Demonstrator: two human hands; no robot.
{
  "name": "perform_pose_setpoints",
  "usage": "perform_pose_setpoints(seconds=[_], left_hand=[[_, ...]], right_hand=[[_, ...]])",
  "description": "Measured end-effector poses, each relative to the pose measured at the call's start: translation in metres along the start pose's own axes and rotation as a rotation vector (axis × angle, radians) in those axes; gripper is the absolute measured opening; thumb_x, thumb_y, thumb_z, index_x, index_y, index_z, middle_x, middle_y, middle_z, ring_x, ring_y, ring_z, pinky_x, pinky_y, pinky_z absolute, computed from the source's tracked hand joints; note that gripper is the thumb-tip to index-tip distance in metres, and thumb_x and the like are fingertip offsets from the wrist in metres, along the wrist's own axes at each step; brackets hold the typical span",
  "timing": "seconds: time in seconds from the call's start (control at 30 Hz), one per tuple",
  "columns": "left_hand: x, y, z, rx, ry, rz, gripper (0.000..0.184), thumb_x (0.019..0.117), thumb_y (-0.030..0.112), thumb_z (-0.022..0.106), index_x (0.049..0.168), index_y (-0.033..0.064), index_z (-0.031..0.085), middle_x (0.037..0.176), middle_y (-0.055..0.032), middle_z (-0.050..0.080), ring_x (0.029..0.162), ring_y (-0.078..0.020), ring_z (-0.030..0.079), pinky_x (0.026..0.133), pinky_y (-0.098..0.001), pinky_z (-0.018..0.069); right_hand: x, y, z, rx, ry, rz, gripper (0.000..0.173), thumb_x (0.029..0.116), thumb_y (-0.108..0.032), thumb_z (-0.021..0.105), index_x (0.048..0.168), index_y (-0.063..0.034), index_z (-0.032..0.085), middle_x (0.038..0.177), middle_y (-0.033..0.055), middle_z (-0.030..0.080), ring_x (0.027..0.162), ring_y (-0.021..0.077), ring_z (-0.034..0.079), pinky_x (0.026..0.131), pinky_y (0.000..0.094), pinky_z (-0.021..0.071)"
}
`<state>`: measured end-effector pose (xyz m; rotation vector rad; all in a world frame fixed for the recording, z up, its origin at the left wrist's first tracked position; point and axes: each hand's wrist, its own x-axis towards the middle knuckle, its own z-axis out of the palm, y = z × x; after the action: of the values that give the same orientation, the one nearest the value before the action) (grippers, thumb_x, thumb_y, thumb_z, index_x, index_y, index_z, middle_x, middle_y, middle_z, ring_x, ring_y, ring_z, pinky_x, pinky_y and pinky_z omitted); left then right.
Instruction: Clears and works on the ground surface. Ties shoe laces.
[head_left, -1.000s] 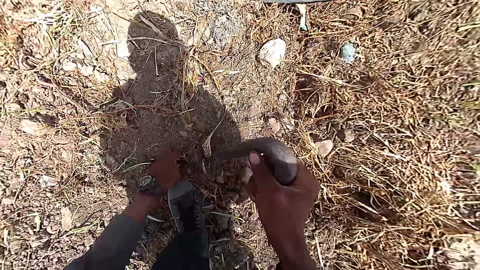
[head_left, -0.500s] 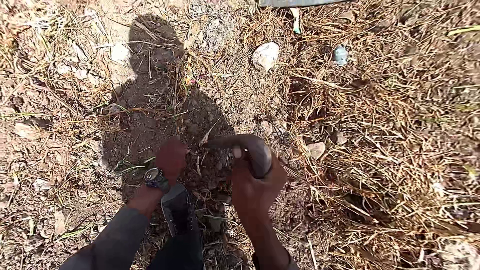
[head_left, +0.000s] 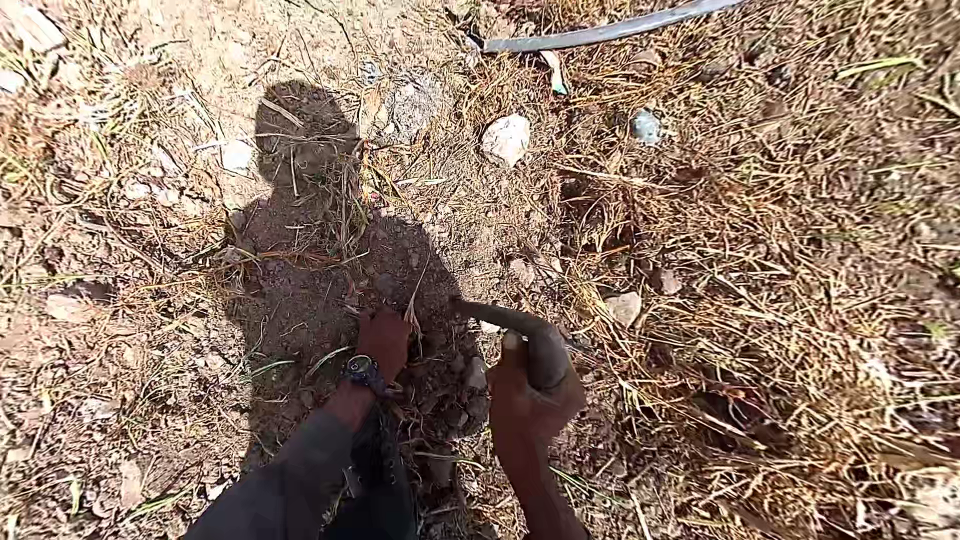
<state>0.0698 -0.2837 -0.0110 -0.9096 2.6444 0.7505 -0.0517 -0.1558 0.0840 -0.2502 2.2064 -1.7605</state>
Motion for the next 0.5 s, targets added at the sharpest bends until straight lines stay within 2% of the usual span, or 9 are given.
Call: perform_pose_setpoints(seconds=[0.03, 0.1, 0.13, 0.2, 0.27, 0.33, 0.4, 0.43, 0.5], left_hand=[[-0.002, -0.002, -0.002, -0.019, 0.044, 0.021, 0.018, 0.0930, 0.024, 0.076, 0.102, 0.0086, 0.075, 0.108, -0.0170, 0.069, 0.112, -0.0405, 0.061, 0.102, -0.0671, 0.0430], [-0.003, 0.001, -0.019, -0.072, 0.149, 0.045, 0.024, 0.1012, 0.032, 0.064, 0.107, 0.0106, 0.074, 0.110, -0.0147, 0.069, 0.115, -0.0379, 0.061, 0.102, -0.0645, 0.0435], [-0.001, 0.006, -0.037, -0.094, 0.162, 0.024, 0.027, 0.1038, 0.032, 0.060, 0.110, 0.0099, 0.074, 0.113, -0.0150, 0.068, 0.116, -0.0372, 0.060, 0.104, -0.0634, 0.0427], [0.010, 0.024, -0.085, -0.141, 0.119, -0.083, 0.030, 0.1065, 0.027, 0.054, 0.115, 0.0048, 0.073, 0.116, -0.0189, 0.070, 0.120, -0.0394, 0.061, 0.107, -0.0619, 0.0404], [0.042, 0.017, -0.103, -0.092, 0.160, -0.192, 0.030, 0.1058, 0.026, 0.054, 0.114, 0.0054, 0.075, 0.116, -0.0181, 0.072, 0.118, -0.0388, 0.063, 0.104, -0.0600, 0.0446], [0.069, 0.004, -0.110, -0.029, 0.127, -0.279, 0.031, 0.1056, 0.025, 0.052, 0.118, 0.0049, 0.073, 0.121, -0.0201, 0.069, 0.120, -0.0399, 0.062, 0.103, -0.0612, 0.0444], [0.089, -0.005, -0.115, 0.036, 0.036, -0.346, 0.034, 0.1058, 0.026, 0.051, 0.123, 0.0030, 0.070, 0.126, -0.0237, 0.066, 0.122, -0.0429, 0.061, 0.103, -0.0636, 0.0456], [0.098, -0.008, -0.116, 0.056, -0.005, -0.383, 0.037, 0.1053, 0.028, 0.053, 0.126, 0.0019, 0.068, 0.128, -0.0255, 0.065, 0.124, -0.0450, 0.059, 0.105, -0.0652, 0.0439], [0.116, -0.017, -0.116, 0.089, -0.017, -0.433, 0.038, 0.1029, 0.031, 0.059, 0.126, 0.0015, 0.068, 0.129, -0.0264, 0.065, 0.127, -0.0454, 0.057, 0.110, -0.0656, 0.0378]], right_hand=[[0.007, 0.002, 0.002, -0.038, -0.043, 0.043, 0.017, 0.0972, -0.026, 0.071, 0.104, -0.0114, 0.068, 0.065, 0.0066, 0.060, 0.046, 0.0220, 0.055, 0.040, 0.0394, 0.0498], [0.016, -0.017, -0.002, -0.063, -0.062, 0.105, 0.021, 0.0982, -0.033, 0.070, 0.106, -0.0138, 0.067, 0.061, 0.0079, 0.056, 0.043, 0.0235, 0.052, 0.039, 0.0409, 0.0473], [0.014, -0.032, -0.010, -0.055, -0.034, 0.124, 0.022, 0.0976, -0.034, 0.071, 0.103, -0.0129, 0.066, 0.059, 0.0081, 0.053, 0.042, 0.0236, 0.051, 0.038, 0.0410, 0.0467], [0.000, -0.054, -0.030, 0.034, 0.055, 0.098, 0.019, 0.0972, -0.025, 0.070, 0.102, -0.0082, 0.063, 0.058, 0.0071, 0.048, 0.041, 0.0220, 0.048, 0.037, 0.0391, 0.0448], [-0.006, -0.057, -0.038, 0.113, 0.120, -0.016, 0.017, 0.0967, -0.017, 0.068, 0.104, -0.0053, 0.059, 0.058, 0.0046, 0.048, 0.041, 0.0189, 0.048, 0.037, 0.0366, 0.0459], [-0.003, -0.037, -0.031, 0.075, 0.100, -0.085, 0.017, 0.0969, -0.017, 0.067, 0.107, -0.0045, 0.061, 0.062, 0.0055, 0.053, 0.044, 0.0197, 0.051, 0.039, 0.0375, 0.0481], [0.009, -0.014, -0.018, -0.096, 0.007, -0.028, 0.015, 0.0977, -0.023, 0.070, 0.106, -0.0112, 0.067, 0.065, 0.0053, 0.059, 0.046, 0.0204, 0.056, 0.041, 0.0392, 0.0504], [0.017, -0.014, -0.012, -0.146, -0.047, 0.029, 0.014, 0.0984, -0.027, 0.070, 0.106, -0.0153, 0.069, 0.064, 0.0054, 0.059, 0.046, 0.0204, 0.055, 0.040, 0.0393, 0.0483], [0.031, -0.036, -0.012, -0.128, -0.046, 0.121, 0.015, 0.0978, -0.030, 0.072, 0.105, -0.0175, 0.071, 0.061, 0.0083, 0.057, 0.042, 0.0225, 0.051, 0.037, 0.0401, 0.0444]])
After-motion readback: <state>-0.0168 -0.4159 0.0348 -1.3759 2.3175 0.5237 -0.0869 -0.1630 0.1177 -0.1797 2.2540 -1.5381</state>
